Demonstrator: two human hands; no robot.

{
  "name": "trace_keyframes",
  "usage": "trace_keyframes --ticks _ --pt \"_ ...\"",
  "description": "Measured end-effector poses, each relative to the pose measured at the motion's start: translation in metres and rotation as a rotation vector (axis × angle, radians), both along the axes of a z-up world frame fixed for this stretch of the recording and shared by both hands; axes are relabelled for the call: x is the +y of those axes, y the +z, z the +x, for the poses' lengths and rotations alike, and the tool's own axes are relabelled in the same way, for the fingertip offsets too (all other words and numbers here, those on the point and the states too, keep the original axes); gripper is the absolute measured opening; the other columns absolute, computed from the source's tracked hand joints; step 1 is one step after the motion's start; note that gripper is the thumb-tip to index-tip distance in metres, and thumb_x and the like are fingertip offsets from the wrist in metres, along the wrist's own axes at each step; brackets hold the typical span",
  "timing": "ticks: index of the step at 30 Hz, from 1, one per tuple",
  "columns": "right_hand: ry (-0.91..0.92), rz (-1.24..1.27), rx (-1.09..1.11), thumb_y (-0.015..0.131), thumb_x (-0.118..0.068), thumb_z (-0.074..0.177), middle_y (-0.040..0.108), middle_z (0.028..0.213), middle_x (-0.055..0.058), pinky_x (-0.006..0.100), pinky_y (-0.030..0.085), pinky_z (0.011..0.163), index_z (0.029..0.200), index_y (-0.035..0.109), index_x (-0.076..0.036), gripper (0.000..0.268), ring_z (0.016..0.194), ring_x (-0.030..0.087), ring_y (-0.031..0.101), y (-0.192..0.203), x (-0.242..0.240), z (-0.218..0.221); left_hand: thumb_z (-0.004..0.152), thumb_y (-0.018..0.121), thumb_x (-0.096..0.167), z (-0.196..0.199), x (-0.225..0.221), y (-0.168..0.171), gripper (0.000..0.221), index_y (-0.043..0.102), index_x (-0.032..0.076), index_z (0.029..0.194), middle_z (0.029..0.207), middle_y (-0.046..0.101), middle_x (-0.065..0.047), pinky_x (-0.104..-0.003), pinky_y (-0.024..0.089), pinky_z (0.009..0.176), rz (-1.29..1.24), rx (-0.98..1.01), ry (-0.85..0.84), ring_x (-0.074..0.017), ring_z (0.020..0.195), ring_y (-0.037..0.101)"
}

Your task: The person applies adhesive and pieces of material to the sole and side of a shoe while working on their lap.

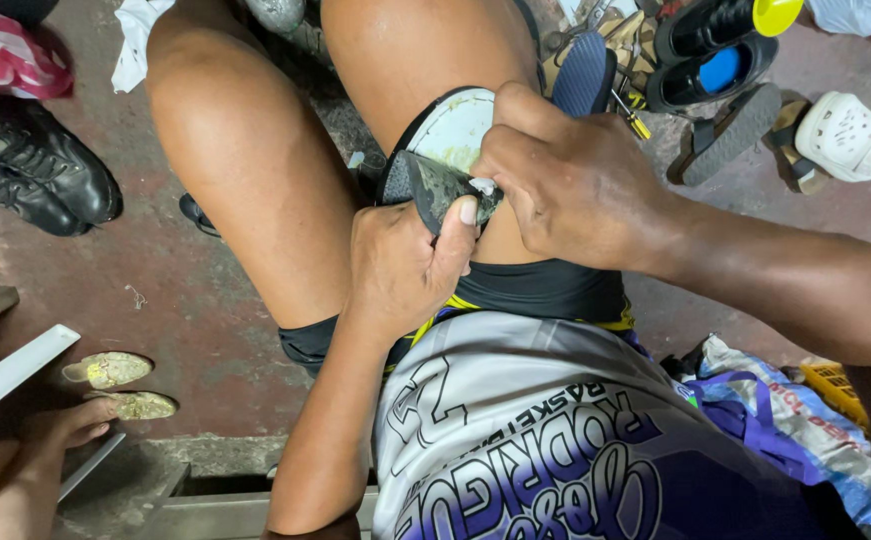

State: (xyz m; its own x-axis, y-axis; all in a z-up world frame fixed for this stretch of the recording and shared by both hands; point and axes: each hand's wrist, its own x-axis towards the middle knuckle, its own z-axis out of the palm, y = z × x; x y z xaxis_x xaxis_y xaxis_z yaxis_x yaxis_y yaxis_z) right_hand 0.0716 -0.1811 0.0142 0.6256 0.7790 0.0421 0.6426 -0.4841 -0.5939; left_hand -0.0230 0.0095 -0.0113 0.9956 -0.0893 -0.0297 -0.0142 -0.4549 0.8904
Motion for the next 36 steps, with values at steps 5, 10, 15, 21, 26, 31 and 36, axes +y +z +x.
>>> trace_keyframes --ticks 5,10,15,21,26,31,36 --pt "-0.098 0.129 0.121 0.074 -0.006 0.096 0.057 0.098 0.007 0.039 0.052 0.064 0.1 0.066 -0.009 0.01 0.074 0.026 0.065 -0.003 0.001 -0.005 0.109 0.051 0.029 -0.002 0.001 0.006 0.041 0.066 0.007 0.078 0.059 0.065 -0.004 -0.035 0.053 0.055 -0.045 0.051 0.01 -0.0206 0.054 0.069" --pt "-0.044 0.175 0.179 0.074 -0.006 0.096 0.06 0.103 0.007 0.036 0.053 0.068 0.107 0.068 -0.01 0.012 0.081 0.023 0.067 0.006 -0.005 0.002 0.111 0.047 0.029 0.0 0.004 0.011 0.046 0.065 0.007 0.075 0.062 0.067 -0.002 -0.031 0.055 0.057 -0.188 0.135 0.021 -0.0157 0.056 0.071" --pt "0.115 0.107 0.076 0.073 -0.007 0.094 0.061 0.104 0.009 0.039 0.053 0.067 0.112 0.068 -0.008 0.019 0.083 0.027 0.068 0.023 -0.017 0.008 0.11 0.047 0.031 0.0 0.006 0.011 0.046 0.065 0.005 0.076 0.062 0.067 -0.002 -0.031 0.055 0.057 -0.199 0.15 -0.013 -0.0152 0.056 0.071" --pt "0.17 0.058 -0.042 0.072 -0.01 0.096 0.061 0.104 0.006 0.041 0.053 0.065 0.106 0.066 -0.007 0.011 0.078 0.028 0.068 0.031 -0.019 0.011 0.109 0.049 0.029 0.001 0.002 0.011 0.041 0.067 0.007 0.08 0.063 0.068 -0.003 -0.033 0.054 0.056 -0.167 0.122 -0.037 -0.0182 0.056 0.071" --pt "0.099 0.006 -0.063 0.072 -0.012 0.094 0.06 0.103 0.006 0.04 0.053 0.062 0.099 0.065 -0.009 0.009 0.071 0.027 0.065 0.016 -0.009 0.007 0.108 0.053 0.028 0.001 -0.001 0.006 0.04 0.064 0.007 0.076 0.06 0.064 -0.007 -0.038 0.051 0.055 -0.043 0.024 -0.046 -0.0247 0.054 0.067" --pt "0.04 0.002 -0.048 0.071 -0.008 0.093 0.058 0.102 0.007 0.04 0.052 0.062 0.098 0.064 -0.01 0.008 0.073 0.026 0.066 0.002 0.007 0.005 0.108 0.053 0.028 -0.001 -0.002 0.001 0.04 0.063 0.006 0.077 0.059 0.064 -0.006 -0.039 0.052 0.056 -0.023 0.008 -0.011 -0.0248 0.055 0.067" --pt "0.059 0.119 0.05 0.071 -0.012 0.098 0.06 0.108 0.005 0.039 0.055 0.074 0.108 0.067 -0.01 0.011 0.089 0.026 0.069 0.015 0.006 0.012 0.109 0.05 0.028 -0.004 0.001 0.007 0.04 0.066 0.008 0.078 0.062 0.066 -0.004 -0.034 0.054 0.057 -0.135 0.079 0.024 -0.02 0.056 0.07"
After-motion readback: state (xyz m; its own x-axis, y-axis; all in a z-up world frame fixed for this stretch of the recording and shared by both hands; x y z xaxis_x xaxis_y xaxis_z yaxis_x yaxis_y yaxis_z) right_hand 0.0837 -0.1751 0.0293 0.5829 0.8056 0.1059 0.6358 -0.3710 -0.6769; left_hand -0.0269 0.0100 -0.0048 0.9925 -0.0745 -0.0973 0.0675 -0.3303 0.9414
